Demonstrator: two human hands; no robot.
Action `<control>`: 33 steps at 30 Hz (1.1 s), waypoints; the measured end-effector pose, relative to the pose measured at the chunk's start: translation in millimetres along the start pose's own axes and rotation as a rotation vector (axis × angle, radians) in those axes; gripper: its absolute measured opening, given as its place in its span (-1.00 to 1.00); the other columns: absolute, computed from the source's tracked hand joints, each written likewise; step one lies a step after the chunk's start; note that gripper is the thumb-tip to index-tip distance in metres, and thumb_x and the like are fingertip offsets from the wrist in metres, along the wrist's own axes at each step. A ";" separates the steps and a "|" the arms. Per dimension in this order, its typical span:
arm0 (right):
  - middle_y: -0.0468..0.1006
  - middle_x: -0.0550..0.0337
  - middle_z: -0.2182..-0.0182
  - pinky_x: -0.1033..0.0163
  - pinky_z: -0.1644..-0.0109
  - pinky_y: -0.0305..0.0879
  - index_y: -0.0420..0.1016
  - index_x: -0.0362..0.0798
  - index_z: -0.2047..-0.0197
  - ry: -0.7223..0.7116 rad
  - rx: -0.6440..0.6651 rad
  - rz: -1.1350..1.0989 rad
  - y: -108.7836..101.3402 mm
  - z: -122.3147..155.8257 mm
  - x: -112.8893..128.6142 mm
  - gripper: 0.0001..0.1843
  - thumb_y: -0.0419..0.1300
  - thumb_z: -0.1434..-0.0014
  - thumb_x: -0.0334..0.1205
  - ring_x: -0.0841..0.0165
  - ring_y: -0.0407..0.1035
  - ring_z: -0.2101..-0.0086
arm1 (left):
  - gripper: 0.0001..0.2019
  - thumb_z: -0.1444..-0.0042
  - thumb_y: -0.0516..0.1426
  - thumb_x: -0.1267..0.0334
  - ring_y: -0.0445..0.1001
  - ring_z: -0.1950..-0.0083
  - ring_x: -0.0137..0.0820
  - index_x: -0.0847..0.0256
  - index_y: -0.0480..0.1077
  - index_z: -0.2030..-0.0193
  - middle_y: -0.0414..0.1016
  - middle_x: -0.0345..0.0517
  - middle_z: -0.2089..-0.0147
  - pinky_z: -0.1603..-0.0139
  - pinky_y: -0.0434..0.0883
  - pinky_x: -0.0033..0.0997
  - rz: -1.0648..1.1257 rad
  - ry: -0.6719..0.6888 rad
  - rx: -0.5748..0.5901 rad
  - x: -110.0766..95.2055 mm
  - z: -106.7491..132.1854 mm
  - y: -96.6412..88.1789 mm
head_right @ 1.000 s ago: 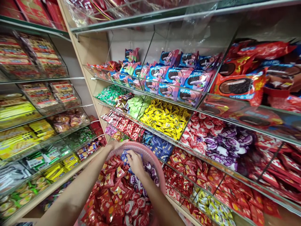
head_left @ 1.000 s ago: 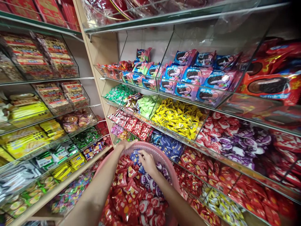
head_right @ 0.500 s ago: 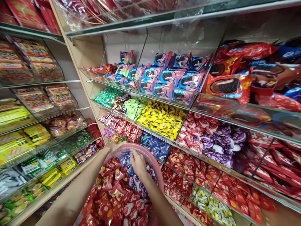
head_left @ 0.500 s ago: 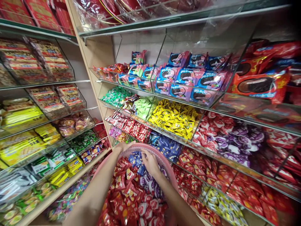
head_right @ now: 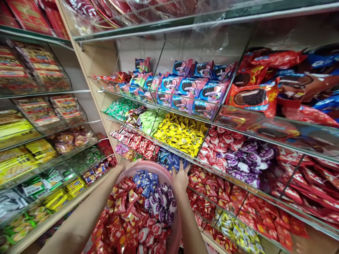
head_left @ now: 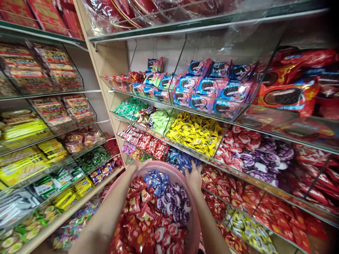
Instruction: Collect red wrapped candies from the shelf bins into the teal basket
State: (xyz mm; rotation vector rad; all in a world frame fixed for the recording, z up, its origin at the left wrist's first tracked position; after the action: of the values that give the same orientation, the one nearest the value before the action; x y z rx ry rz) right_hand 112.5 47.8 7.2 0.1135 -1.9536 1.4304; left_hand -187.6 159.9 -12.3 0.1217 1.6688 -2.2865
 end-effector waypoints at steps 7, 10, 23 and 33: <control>0.02 -0.30 -0.21 0.09 0.19 0.31 0.14 0.00 -0.25 0.067 0.088 0.050 3.3 -12.6 -0.1 -0.40 0.02 -0.16 -0.05 0.13 0.46 0.22 | 0.03 0.19 -0.17 -0.50 0.32 -0.14 0.07 0.40 0.35 -0.12 0.31 0.29 -0.16 -0.08 0.29 -0.10 -0.003 -0.004 0.080 -2.1 3.8 -0.7; -0.07 -0.32 -0.24 0.09 0.19 0.31 0.06 -0.06 -0.27 0.100 0.098 0.081 5.8 -9.7 0.3 -0.35 0.01 -0.16 -0.02 0.12 0.46 0.21 | 0.04 0.19 -0.18 -0.50 0.30 -0.15 0.07 0.41 0.33 -0.14 0.28 0.31 -0.18 -0.10 0.27 -0.08 0.000 -0.009 0.089 -2.4 2.7 0.7; 0.20 -0.19 -0.11 0.17 0.13 0.25 0.20 -0.18 -0.16 0.004 -0.111 -0.038 0.9 -7.1 -0.5 -0.50 -0.01 -0.19 -0.15 0.11 0.38 0.10 | 0.11 0.25 -0.25 -0.55 0.36 -0.10 0.07 0.45 0.40 -0.05 0.35 0.35 -0.12 -0.09 0.28 -0.12 0.007 -0.026 0.089 -1.5 1.0 3.4; 0.38 -0.06 0.10 0.18 0.14 0.23 0.35 -0.12 0.07 -0.146 -0.240 -0.163 -3.1 -5.5 -2.9 -0.68 -0.11 -0.17 -0.34 0.21 0.36 0.17 | 0.12 0.25 -0.23 -0.55 0.33 -0.13 0.09 0.47 0.38 -0.08 0.33 0.36 -0.14 -0.09 0.28 -0.08 0.010 -0.037 0.086 -5.3 7.7 -1.7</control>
State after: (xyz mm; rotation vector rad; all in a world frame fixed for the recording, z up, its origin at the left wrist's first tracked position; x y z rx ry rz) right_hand 118.7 50.5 8.8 0.2668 -2.1661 1.1012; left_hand -182.2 154.1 -7.0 0.1056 1.5491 -2.3396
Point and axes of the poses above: each hand's wrist, its own z-axis away from the middle knuckle, its own y-axis out of the palm, x = y × z, the point moved 4 cm from there along -z, towards the middle knuckle
